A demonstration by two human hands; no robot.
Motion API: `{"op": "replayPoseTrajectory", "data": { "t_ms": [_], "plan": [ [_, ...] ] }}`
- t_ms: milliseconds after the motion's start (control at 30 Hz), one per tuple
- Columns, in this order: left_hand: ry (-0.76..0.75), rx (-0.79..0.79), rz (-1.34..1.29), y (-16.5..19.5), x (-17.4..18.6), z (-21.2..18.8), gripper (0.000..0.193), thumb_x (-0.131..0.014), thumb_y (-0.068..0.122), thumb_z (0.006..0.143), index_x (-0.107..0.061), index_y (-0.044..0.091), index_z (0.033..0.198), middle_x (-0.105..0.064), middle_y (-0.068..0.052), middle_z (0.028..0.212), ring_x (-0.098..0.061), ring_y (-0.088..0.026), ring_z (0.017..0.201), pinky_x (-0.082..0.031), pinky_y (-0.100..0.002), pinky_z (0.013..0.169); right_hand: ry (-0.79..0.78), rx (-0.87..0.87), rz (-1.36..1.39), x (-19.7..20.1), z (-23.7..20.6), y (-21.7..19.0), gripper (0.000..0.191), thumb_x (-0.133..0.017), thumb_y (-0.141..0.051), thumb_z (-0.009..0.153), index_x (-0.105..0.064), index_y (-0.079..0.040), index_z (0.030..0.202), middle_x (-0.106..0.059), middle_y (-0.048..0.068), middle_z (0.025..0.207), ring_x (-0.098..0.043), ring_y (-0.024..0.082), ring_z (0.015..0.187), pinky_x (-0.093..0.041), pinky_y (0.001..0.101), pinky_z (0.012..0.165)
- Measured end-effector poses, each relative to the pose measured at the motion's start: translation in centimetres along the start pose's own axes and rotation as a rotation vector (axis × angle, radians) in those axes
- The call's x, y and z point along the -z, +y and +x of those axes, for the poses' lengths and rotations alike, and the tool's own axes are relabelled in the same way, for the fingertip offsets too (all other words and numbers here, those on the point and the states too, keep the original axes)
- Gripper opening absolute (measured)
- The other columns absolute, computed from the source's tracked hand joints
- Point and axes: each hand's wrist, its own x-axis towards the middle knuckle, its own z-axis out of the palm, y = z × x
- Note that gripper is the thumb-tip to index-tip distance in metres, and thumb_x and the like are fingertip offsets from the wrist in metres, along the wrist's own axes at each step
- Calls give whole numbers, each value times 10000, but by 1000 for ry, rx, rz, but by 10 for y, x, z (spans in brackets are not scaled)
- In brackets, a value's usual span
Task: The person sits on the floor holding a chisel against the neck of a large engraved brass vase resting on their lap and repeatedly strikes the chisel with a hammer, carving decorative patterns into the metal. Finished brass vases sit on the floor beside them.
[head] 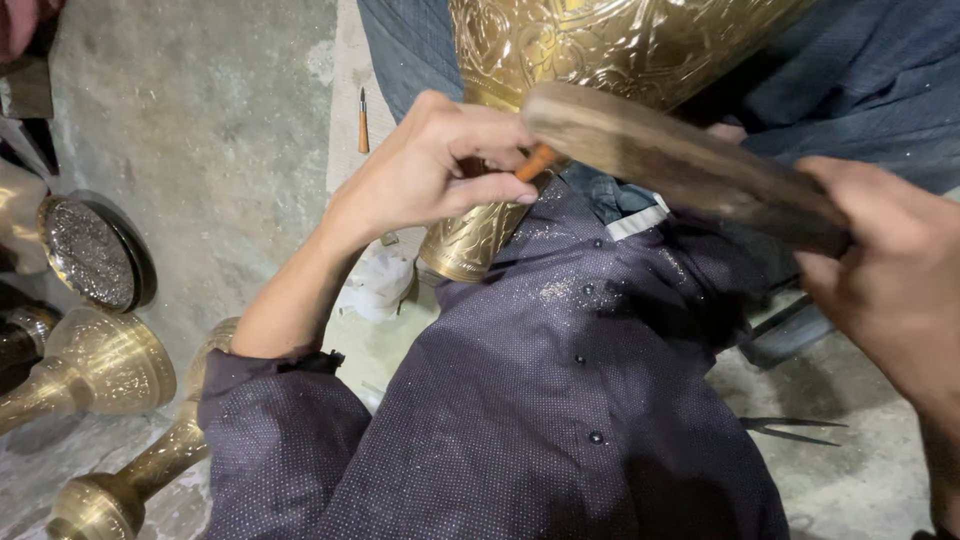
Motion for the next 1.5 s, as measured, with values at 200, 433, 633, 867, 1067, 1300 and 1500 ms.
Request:
{"op": "replayPoseTrajectory", "data": {
  "t_ms": [200, 433, 633, 867, 1067, 1300, 1500],
  "plan": [
    [-93, 1, 6, -3, 8, 4, 442, -845, 230, 935, -700, 33, 1303, -770, -81, 931, -757, -162, 728, -579, -276, 648, 102, 70, -7, -31, -14, 7, 290, -856, 21, 857, -684, 21, 1090, -717, 142, 858, -694, 234, 695, -523, 330, 602],
    [-195, 13, -13, -8, 11, 5, 345, -842, 186, 912, -750, 51, 1216, -782, -80, 794, -732, -158, 584, -492, -282, 488, 165, 96, -120, -56, -30, 10, 206, -776, 21, 891, -701, -2, 1082, -731, 111, 816, -683, 206, 626, -484, 318, 502],
    [-160, -86, -84, -9, 14, 0, 414, -827, 144, 916, -700, 15, 1288, -789, -104, 963, -791, -172, 807, -611, -257, 694, 107, 53, -111, -73, -43, 10, 376, -756, 64, 759, -689, -10, 1122, -727, 116, 845, -683, 230, 654, -520, 348, 556],
    [-191, -52, -102, -7, 19, -3, 465, -821, 134, 913, -665, -22, 1322, -776, -141, 953, -785, -204, 818, -596, -297, 706, 136, 29, 21, -91, -49, 9, 427, -819, -24, 821, -647, -30, 1212, -716, 119, 939, -695, 233, 754, -540, 359, 671],
    [-199, -85, -156, -8, 21, -8, 443, -805, 128, 930, -663, -2, 1329, -783, -134, 1048, -798, -213, 913, -630, -300, 778, 115, -4, 47, -104, -59, 16, 374, -807, -45, 860, -646, -20, 1197, -722, 101, 910, -700, 215, 766, -528, 333, 645],
    [-231, -38, -142, -8, 21, -13, 443, -798, 142, 912, -673, 11, 1317, -784, -120, 988, -793, -199, 835, -612, -310, 701, 120, -81, 187, -111, -60, 5, 354, -823, -55, 933, -612, -6, 1213, -707, 96, 862, -694, 183, 722, -520, 304, 629],
    [-230, -62, -142, -7, 21, -15, 453, -799, 137, 904, -664, 1, 1314, -781, -125, 980, -788, -200, 833, -599, -317, 691, 172, -54, 161, -102, -53, -15, 413, -828, -42, 859, -615, 19, 1207, -703, 137, 889, -701, 223, 734, -530, 342, 662]
  ]
}}
